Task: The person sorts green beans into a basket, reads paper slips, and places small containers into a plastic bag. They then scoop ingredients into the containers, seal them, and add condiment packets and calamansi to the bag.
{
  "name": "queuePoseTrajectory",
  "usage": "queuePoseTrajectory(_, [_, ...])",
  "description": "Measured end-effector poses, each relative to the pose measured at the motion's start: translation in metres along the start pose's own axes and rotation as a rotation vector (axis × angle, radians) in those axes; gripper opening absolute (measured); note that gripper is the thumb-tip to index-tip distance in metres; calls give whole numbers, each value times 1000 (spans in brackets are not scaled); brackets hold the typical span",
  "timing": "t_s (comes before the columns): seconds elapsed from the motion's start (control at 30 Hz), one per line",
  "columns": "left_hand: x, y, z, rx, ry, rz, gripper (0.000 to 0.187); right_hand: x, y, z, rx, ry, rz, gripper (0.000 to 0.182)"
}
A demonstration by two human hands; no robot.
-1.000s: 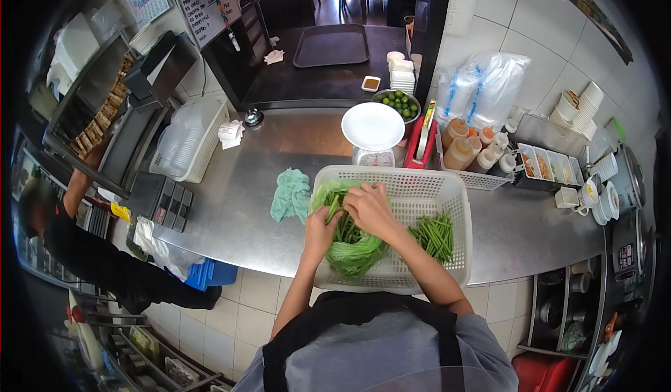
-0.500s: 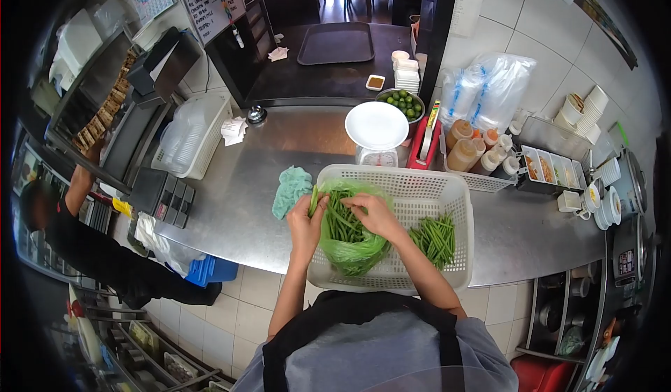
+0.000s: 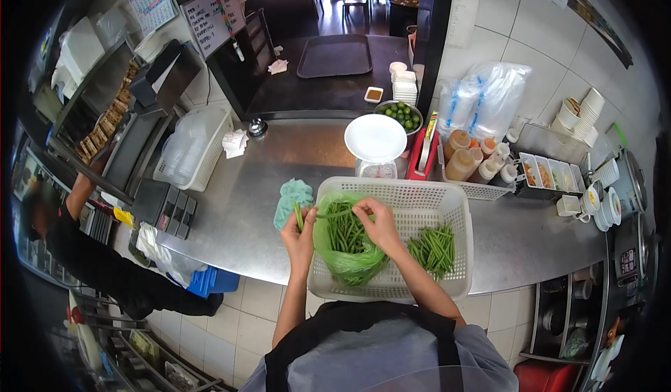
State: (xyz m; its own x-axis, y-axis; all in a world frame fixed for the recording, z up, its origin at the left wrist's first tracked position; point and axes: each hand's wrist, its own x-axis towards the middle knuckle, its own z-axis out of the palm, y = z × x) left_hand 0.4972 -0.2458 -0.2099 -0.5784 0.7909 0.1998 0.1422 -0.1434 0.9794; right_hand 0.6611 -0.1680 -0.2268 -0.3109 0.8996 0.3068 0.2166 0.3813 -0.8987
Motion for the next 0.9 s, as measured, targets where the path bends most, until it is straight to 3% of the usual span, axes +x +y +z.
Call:
queuePoseTrajectory(0.2, [2,-10,5,-350,-31,-213,19,-4,-21,0,191,144,-116,10])
queuePoseTrajectory(0.3, [3,-13,9,-491,-55,-245,18,-6,-24,10,379,73,-97,9])
queuePoseTrajectory(0.33, [2,-13,11,-535,-60,-248,17,-9,-28,10,450,-40,-63,8])
queuePoseTrajectory(0.47, [9,-14,13,-472,-31,-209,20,-12,-40,4,186,-490,-170,12])
queuePoseTrajectory(0.57, [15,-14,11,-379,39,-153,21,-10,-38,1,-210,-633,-304,18])
queuePoseTrajectory(0.63, [20,-12,5,-401,45,-180,20,-8,-36,3,-342,-607,-316,19])
queuePoseTrajectory(0.8, [15,-10,0,-680,-138,-491,20,4,-13,7,-874,-474,-333,10])
queuePoseTrajectory(0.9, [11,-11,4,-792,-200,-654,16,6,10,3,-1022,-454,-314,10])
